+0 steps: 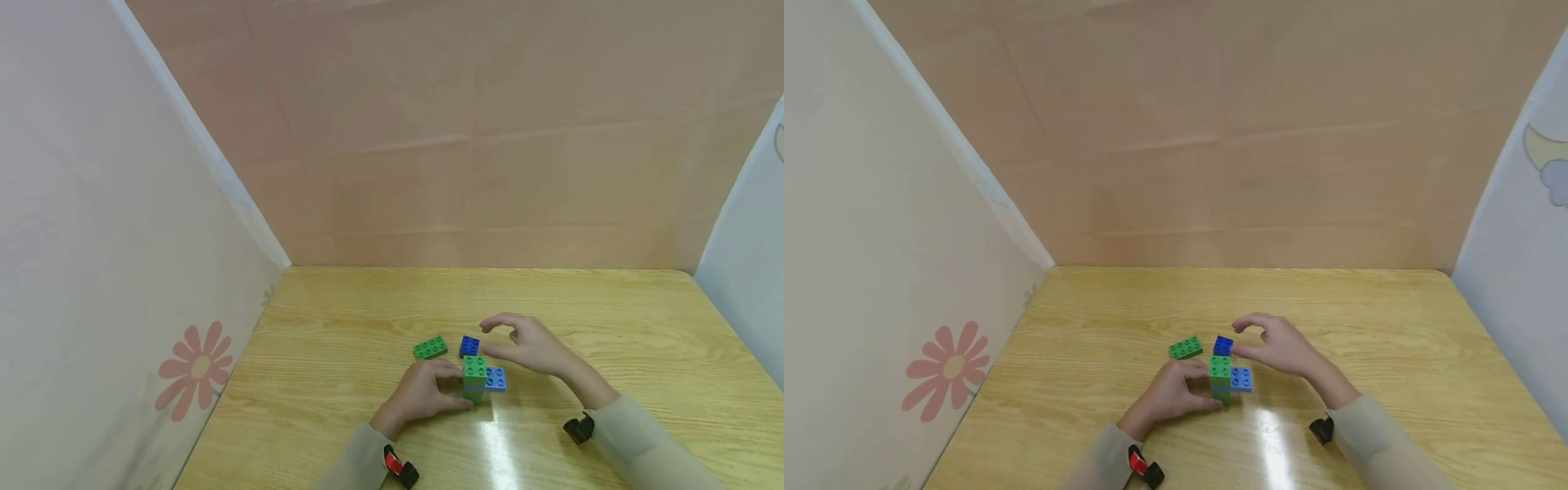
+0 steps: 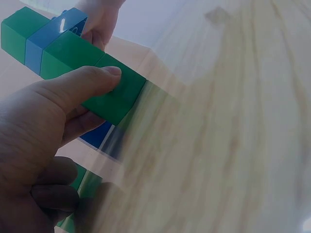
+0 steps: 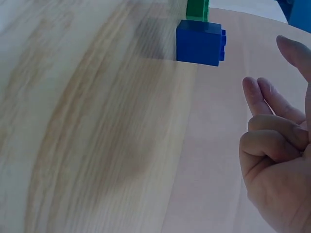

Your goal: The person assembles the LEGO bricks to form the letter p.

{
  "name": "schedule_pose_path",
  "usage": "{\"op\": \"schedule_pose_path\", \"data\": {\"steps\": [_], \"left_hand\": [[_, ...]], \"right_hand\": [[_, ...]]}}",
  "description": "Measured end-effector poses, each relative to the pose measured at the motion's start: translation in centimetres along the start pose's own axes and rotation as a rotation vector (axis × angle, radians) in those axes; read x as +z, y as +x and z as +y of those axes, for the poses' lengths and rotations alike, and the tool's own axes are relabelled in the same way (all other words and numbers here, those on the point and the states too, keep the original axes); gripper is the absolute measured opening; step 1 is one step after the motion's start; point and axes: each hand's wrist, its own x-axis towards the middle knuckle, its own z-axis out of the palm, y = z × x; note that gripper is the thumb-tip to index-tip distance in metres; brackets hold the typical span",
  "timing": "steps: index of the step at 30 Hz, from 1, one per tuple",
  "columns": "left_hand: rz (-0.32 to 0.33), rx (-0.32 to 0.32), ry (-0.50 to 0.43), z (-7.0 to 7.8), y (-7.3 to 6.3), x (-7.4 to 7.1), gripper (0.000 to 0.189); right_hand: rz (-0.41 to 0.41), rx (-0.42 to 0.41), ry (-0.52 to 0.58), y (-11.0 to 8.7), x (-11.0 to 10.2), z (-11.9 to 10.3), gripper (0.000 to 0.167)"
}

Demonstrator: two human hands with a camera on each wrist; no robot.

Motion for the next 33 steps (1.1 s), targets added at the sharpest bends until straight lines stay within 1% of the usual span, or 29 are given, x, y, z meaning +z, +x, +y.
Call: {"op": "schedule_pose_path", "data": {"steps": [3, 9, 13, 18, 24, 28, 33], "left_hand": [[0.0, 0.009, 0.0, 0.0, 0.0, 0.0, 0.036], [-0.004, 0.014, -0.004, 0.0, -0.1, -0.1, 0.037], [-0.003, 0.009, -0.01, 0.1, -0.1, -0.1, 0.037], [-0.007, 0.009, -0.01, 0.1, -0.1, -0.1, 0.038], [-0.01, 0.006, -0.015, 0.0, -0.1, 0.0, 0.039], [-0.009, 0.007, -0.02, -0.1, -0.1, 0.0, 0.038], [-0.009, 0.008, -0.018, -0.1, -0.1, 0.0, 0.038]], "right_hand": [[-0.009, 0.01, -0.011, 0.4, 0.4, 0.3, 0.048], [-0.001, 0.128, -0.083, 1.1, 0.9, 0.1, 0.065], [-0.01, 0.16, -0.099, 1.7, 1.3, -0.1, 0.068], [-0.04, 0.154, -0.125, 2.3, 2.1, 0.0, 0.061], [-0.065, 0.158, -0.164, 2.6, 2.7, 0.0, 0.052], [-0.073, 0.163, -0.167, 2.6, 2.9, 0.0, 0.044], [-0.067, 0.159, -0.173, 2.7, 3.2, 0.0, 0.04]]}}
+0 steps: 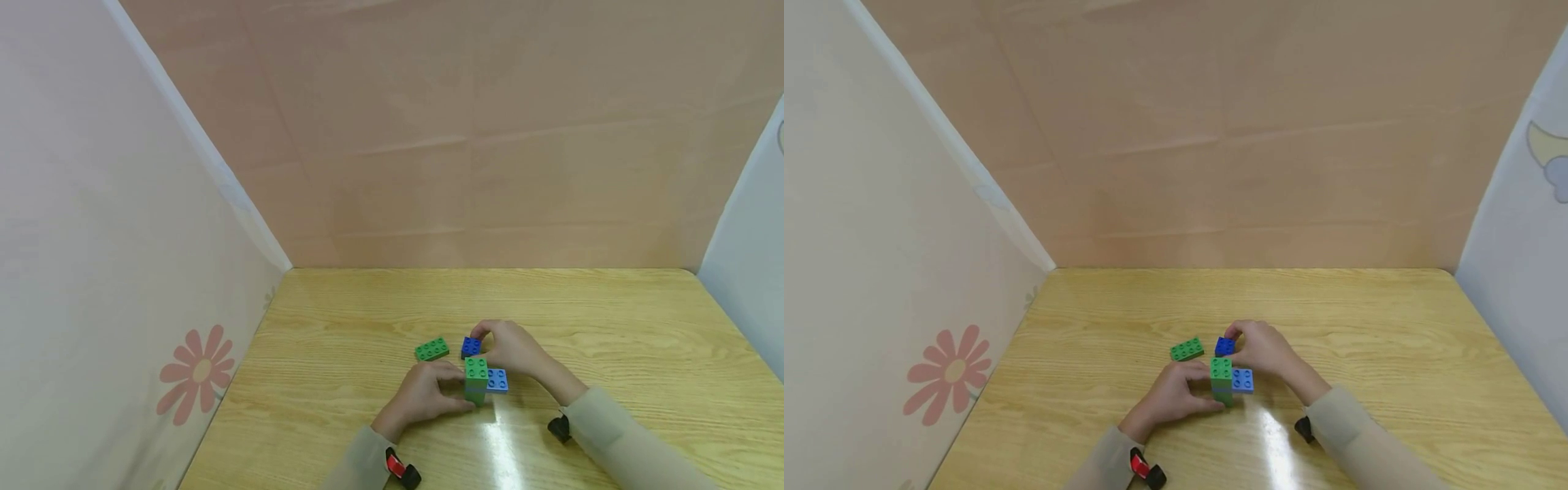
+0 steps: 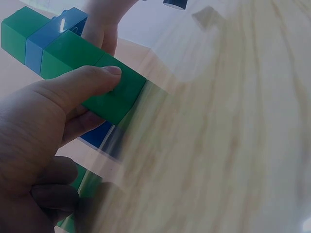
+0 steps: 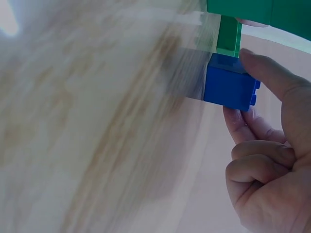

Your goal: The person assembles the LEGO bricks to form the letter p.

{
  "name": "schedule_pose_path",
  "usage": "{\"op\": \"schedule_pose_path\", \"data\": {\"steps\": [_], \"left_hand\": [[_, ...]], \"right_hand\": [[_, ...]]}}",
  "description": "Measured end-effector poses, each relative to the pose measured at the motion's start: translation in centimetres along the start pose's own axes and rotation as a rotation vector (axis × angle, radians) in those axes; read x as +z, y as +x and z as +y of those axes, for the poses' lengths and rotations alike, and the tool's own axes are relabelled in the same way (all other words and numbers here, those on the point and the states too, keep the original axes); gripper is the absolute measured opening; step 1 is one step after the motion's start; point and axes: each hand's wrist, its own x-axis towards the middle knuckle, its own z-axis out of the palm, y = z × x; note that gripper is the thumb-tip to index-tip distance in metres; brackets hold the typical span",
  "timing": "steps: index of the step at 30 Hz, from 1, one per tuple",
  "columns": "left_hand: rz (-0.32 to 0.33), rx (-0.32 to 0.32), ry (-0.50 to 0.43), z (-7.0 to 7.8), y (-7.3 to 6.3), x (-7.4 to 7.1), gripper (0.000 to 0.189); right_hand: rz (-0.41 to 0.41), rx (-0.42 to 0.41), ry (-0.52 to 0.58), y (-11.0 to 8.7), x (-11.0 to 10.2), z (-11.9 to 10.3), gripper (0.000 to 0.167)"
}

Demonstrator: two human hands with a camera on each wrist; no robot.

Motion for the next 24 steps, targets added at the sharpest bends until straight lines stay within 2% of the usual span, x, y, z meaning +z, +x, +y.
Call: {"op": "schedule_pose_path", "data": {"steps": [15, 24], "left_hand": [[-0.006, -0.012, -0.003, 0.4, 0.0, -0.2, 0.039], [-0.005, -0.025, 0.0, 0.2, -0.1, -0.1, 0.04]], "right_hand": [[0.027, -0.037, -0.003, -0.2, 0.2, 0.4, 0.036], [0.051, -0.003, -0.002, -0.7, -1.1, -0.1, 0.039]]}}
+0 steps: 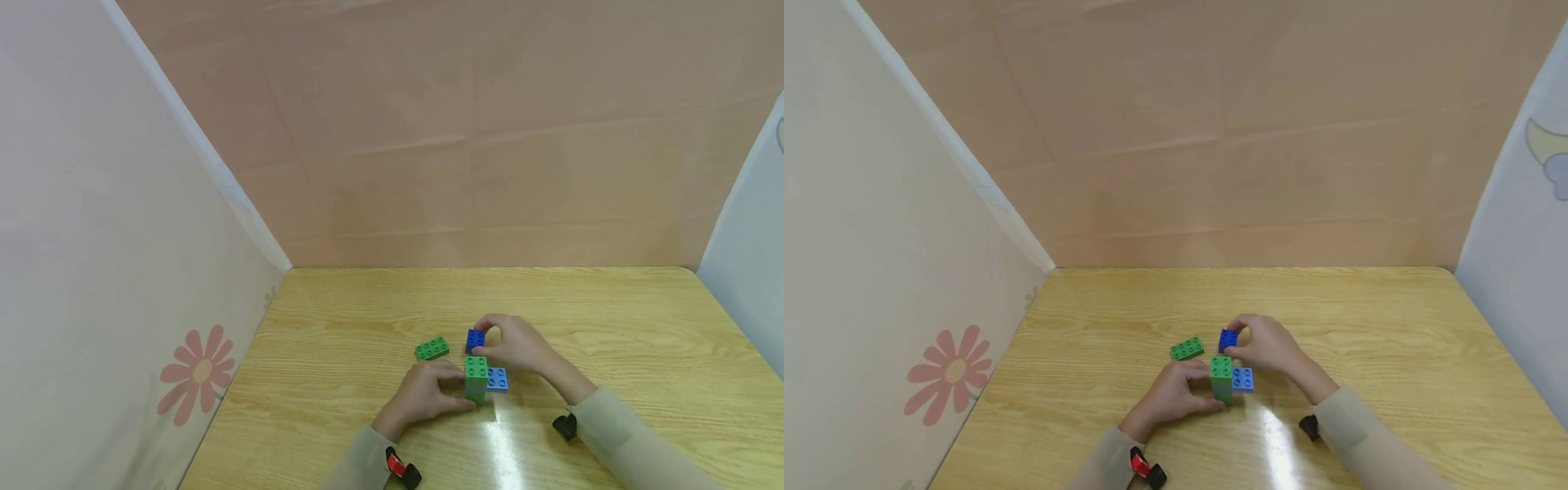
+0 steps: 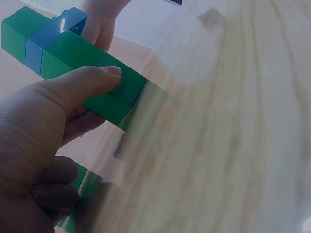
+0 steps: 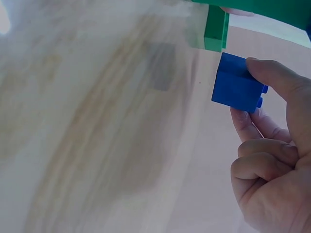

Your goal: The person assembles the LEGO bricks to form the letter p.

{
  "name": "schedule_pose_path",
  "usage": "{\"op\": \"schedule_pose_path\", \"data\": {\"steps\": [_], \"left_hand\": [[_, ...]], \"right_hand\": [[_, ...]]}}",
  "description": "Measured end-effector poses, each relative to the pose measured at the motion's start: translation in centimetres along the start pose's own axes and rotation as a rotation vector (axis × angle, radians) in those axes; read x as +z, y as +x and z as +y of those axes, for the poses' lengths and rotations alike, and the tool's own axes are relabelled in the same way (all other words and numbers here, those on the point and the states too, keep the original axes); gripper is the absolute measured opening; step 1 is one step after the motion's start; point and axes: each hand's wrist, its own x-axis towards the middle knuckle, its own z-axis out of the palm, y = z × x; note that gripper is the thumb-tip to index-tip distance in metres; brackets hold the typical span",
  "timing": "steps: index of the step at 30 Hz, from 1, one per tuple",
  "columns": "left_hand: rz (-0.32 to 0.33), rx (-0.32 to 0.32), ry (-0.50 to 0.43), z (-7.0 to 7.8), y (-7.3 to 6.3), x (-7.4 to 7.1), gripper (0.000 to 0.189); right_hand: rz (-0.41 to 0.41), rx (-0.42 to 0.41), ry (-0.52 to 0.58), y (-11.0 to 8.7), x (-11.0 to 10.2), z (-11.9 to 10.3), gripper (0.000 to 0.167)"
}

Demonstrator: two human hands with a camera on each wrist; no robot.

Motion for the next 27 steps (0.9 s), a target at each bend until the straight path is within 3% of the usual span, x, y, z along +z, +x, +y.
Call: {"op": "schedule_pose_path", "data": {"steps": [7, 27], "left_hand": [[-0.003, -0.018, -0.006, -0.2, 0.1, 0.1, 0.041], [0.01, -0.012, -0.001, -0.2, 0.1, 0.2, 0.042]], "right_hand": [[0.014, 0.008, 0.008, -0.5, -1.2, -0.2, 0.043], [0.134, -0.156, -0.064, -3.9, -4.3, -2.6, 0.037]]}}
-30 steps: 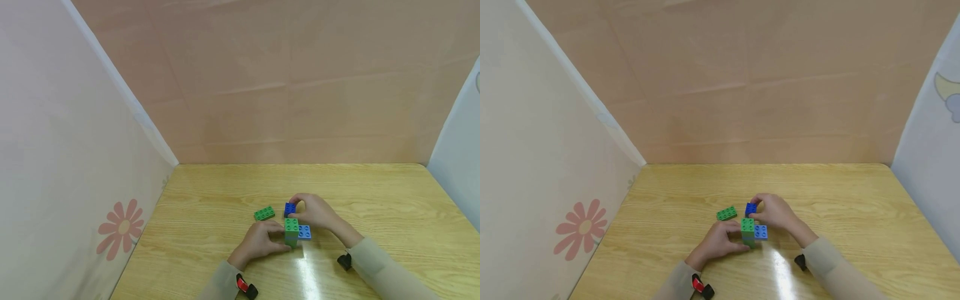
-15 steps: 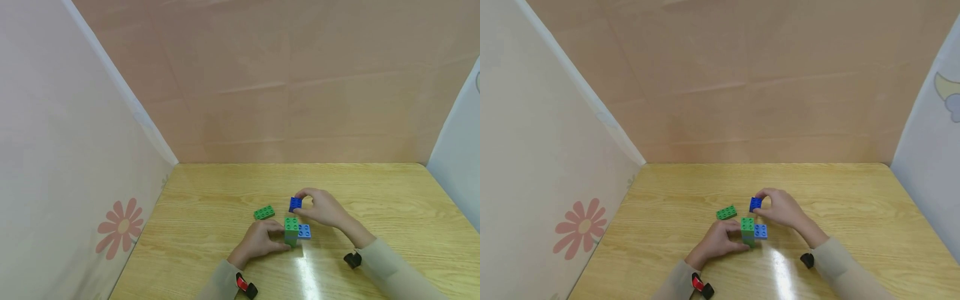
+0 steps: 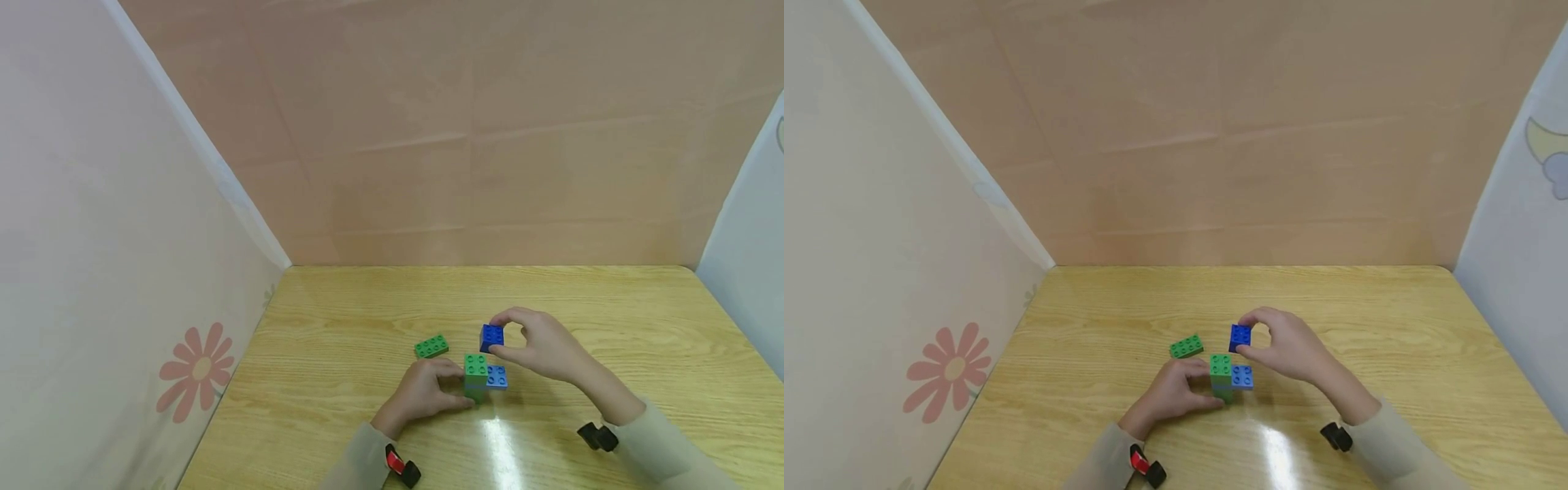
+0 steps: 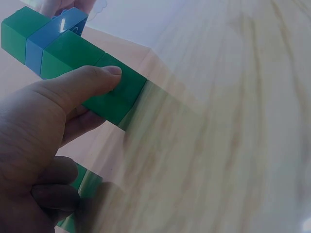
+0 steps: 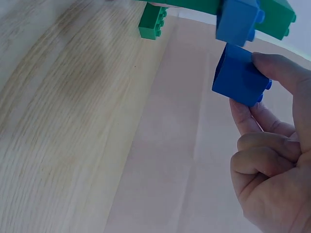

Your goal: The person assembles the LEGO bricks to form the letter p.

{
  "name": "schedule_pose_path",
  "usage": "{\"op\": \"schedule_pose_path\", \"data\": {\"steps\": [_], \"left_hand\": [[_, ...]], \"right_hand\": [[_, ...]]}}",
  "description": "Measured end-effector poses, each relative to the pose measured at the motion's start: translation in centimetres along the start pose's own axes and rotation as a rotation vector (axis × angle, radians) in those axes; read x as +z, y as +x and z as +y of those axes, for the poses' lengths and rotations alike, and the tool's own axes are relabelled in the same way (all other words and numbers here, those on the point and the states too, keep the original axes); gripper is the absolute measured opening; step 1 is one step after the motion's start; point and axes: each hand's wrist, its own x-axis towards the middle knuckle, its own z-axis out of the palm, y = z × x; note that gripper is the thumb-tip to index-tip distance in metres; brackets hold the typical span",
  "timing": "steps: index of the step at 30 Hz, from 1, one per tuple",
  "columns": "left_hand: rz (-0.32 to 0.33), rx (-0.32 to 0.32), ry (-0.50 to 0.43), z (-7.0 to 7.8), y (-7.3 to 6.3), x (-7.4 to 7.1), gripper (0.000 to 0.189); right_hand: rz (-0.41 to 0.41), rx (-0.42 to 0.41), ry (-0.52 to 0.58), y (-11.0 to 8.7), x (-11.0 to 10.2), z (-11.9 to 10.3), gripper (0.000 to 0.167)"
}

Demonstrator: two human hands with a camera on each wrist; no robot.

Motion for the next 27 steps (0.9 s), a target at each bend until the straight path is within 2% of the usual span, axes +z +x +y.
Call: {"op": "schedule_pose_path", "data": {"steps": [12, 20, 27], "left_hand": [[0.003, -0.003, -0.024, 0.0, -0.1, 0.0, 0.04], [0.004, -0.013, -0.032, 0.0, -0.1, 0.1, 0.038], [0.016, -0.012, -0.029, 0.0, -0.1, 0.1, 0.038]], "right_hand": [[0.033, -0.044, 0.025, -2.2, -1.2, -0.9, 0.033], [0.059, -0.125, 0.036, -3.9, -1.6, -1.0, 0.035], [0.06, -0.175, 0.016, -4.4, -1.5, -1.0, 0.037]]}}
